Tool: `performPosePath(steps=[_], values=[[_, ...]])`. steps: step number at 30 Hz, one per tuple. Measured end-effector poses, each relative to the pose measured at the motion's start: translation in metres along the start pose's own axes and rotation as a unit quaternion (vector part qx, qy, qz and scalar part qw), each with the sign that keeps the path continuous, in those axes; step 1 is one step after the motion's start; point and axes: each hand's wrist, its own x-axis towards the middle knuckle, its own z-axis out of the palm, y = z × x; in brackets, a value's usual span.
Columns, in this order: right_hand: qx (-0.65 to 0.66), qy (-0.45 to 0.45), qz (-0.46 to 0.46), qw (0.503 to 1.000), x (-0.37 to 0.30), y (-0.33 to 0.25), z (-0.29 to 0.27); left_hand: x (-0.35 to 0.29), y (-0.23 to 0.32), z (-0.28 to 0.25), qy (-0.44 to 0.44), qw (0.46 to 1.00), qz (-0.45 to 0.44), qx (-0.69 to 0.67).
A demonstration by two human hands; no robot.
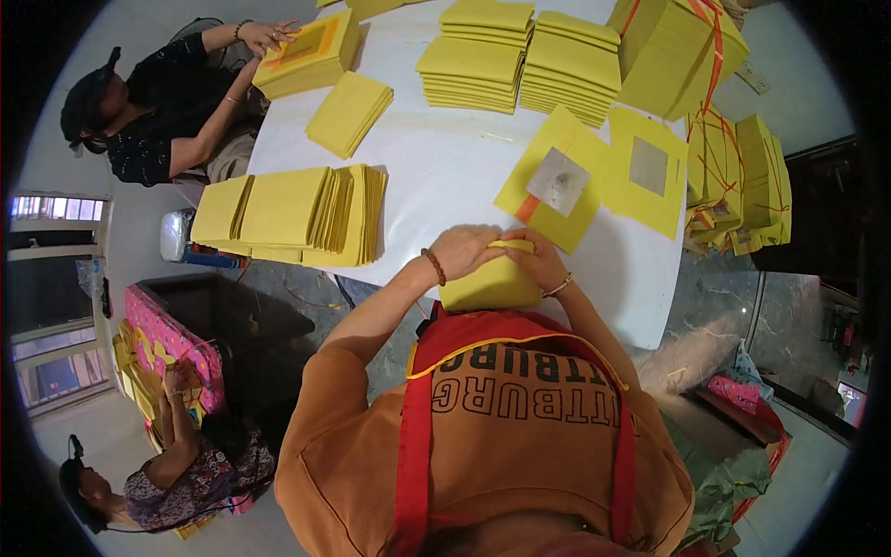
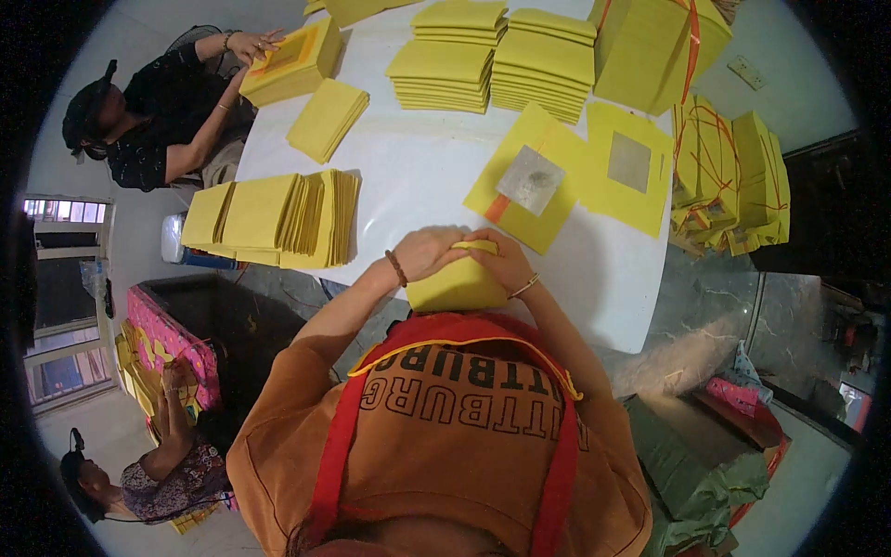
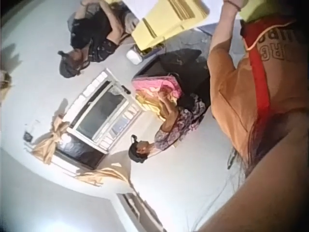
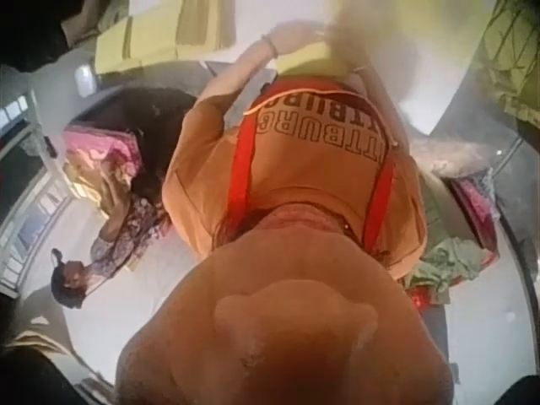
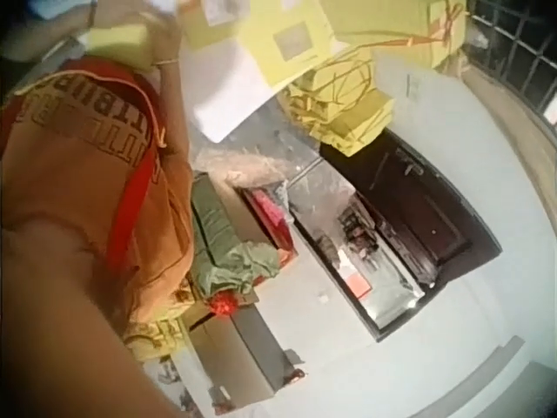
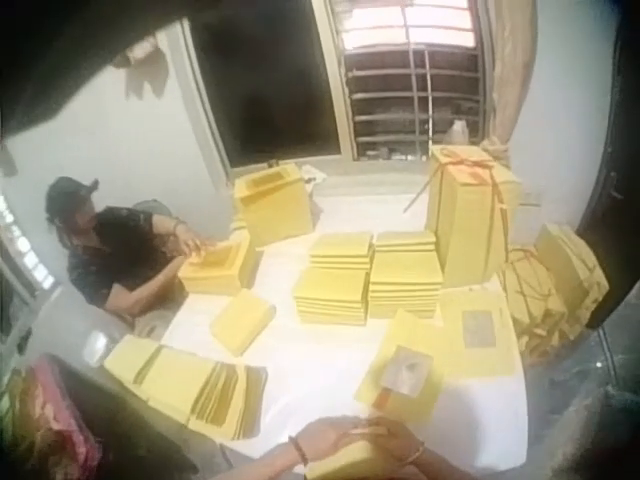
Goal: Folding yellow joss paper sheets into stacks.
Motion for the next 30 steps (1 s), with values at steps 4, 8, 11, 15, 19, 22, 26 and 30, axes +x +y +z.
performPosePath(steps=[4,8,11,15,19,22,26,30], values=[[0.005,0.004,-0.001,1.0,-0.004,-0.002,0.0,-0.003,0.005,-0.006,-0.047,0.999,0.002,-0.023],[0.01,0.014,0.003,1.0,-0.001,-0.003,0.0,-0.002,0.003,-0.012,-0.047,0.999,0.016,-0.015],[0.033,0.036,-0.007,0.999,0.001,-0.006,0.002,0.003,0.001,-0.017,-0.084,0.996,-0.013,-0.022],[0.111,0.049,0.037,0.992,0.003,-0.026,-0.005,0.012,-0.011,-0.039,-0.068,0.986,-0.018,-0.148],[0.1,-0.035,0.063,0.992,0.008,-0.028,-0.014,0.03,-0.014,-0.069,-0.122,0.968,-0.083,-0.204],[0.096,-0.022,0.05,0.994,0.022,-0.025,-0.019,0.051,-0.012,-0.091,-0.14,0.978,-0.063,-0.143],[0.098,0.045,-0.01,0.994,0.059,-0.067,-0.031,0.063,-0.059,-0.143,0.043,0.975,-0.084,-0.203],[0.131,0.139,-0.058,0.98,0.121,-0.108,-0.052,0.078,-0.062,-0.175,0.186,0.863,-0.194,-0.428]])
